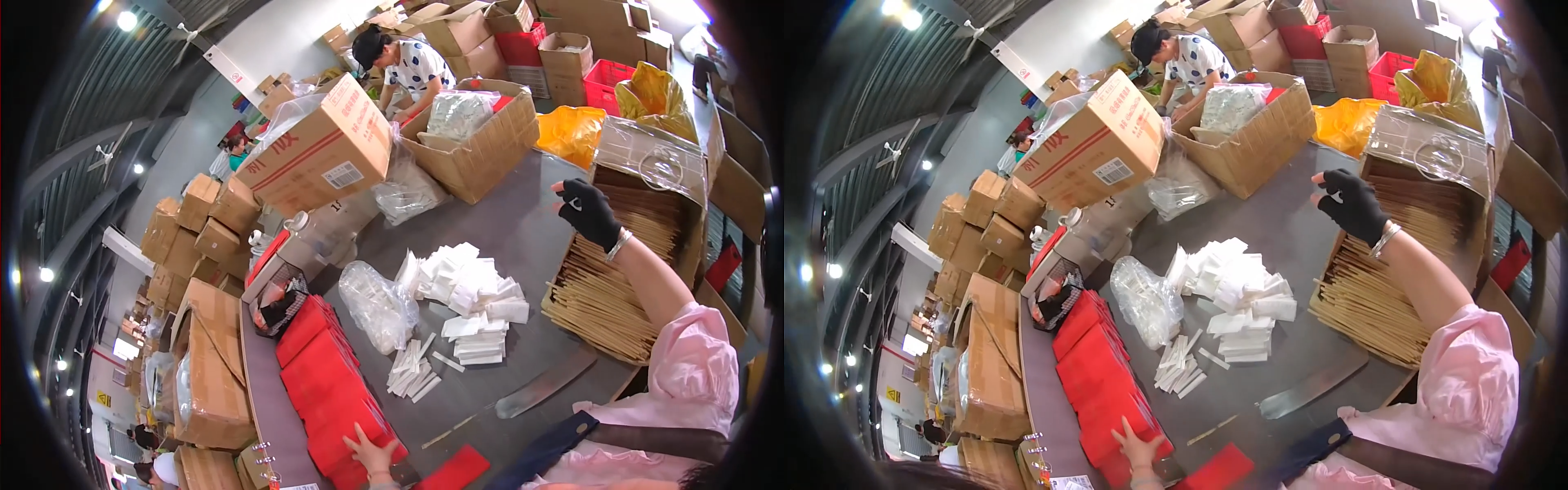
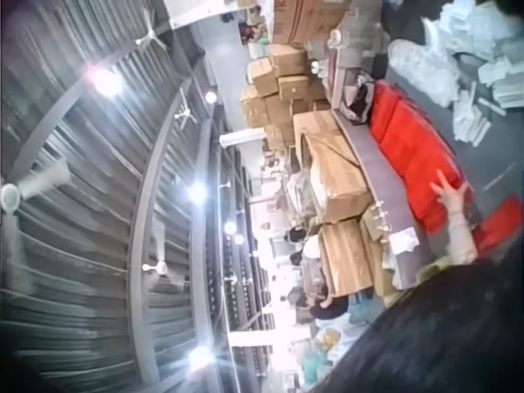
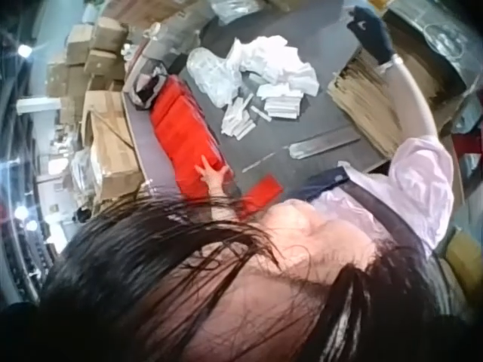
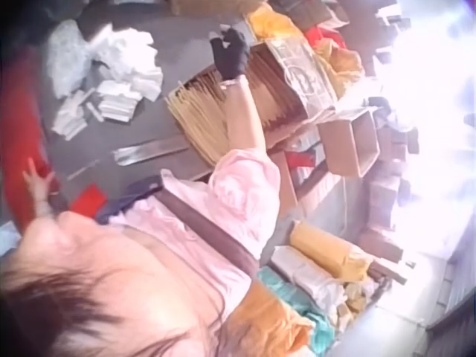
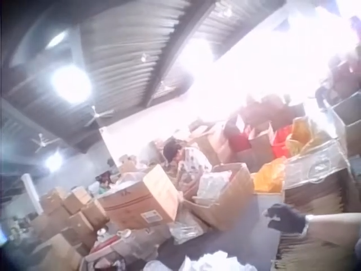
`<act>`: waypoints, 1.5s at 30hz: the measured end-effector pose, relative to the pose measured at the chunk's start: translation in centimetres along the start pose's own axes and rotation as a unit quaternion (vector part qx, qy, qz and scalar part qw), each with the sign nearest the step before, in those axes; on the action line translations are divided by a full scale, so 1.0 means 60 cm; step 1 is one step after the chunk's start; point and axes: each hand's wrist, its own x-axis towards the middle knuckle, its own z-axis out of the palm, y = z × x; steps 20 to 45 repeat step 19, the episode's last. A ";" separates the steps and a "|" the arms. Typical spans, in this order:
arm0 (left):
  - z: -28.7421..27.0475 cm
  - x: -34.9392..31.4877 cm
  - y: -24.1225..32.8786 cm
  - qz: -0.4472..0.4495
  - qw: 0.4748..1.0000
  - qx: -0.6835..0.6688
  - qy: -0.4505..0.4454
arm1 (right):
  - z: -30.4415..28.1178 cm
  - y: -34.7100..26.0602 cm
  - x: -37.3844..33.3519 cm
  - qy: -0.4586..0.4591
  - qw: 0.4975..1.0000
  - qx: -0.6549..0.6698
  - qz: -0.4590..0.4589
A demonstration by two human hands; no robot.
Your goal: Packing incense sticks into small paper sleeves and then into larger bags at a workbench.
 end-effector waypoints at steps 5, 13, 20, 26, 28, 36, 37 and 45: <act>0.028 0.036 0.064 0.136 0.976 -0.057 0.161 | -0.016 -0.007 0.068 0.021 0.991 -0.114 -0.062; 0.004 0.067 0.236 0.418 0.893 -0.082 0.144 | 0.016 0.139 0.401 0.048 0.938 -0.338 -0.055; -0.069 0.191 0.418 0.545 0.822 -0.133 0.102 | 0.074 0.247 0.534 0.105 0.918 -0.381 0.037; -0.069 0.191 0.418 0.545 0.822 -0.133 0.102 | 0.074 0.247 0.534 0.105 0.918 -0.381 0.037; -0.069 0.191 0.418 0.545 0.822 -0.133 0.102 | 0.074 0.247 0.534 0.105 0.918 -0.381 0.037; -0.069 0.191 0.418 0.545 0.822 -0.133 0.102 | 0.074 0.247 0.534 0.105 0.918 -0.381 0.037; -0.069 0.191 0.418 0.545 0.822 -0.133 0.102 | 0.074 0.247 0.534 0.105 0.918 -0.381 0.037; -0.069 0.191 0.418 0.545 0.822 -0.133 0.102 | 0.074 0.247 0.534 0.105 0.918 -0.381 0.037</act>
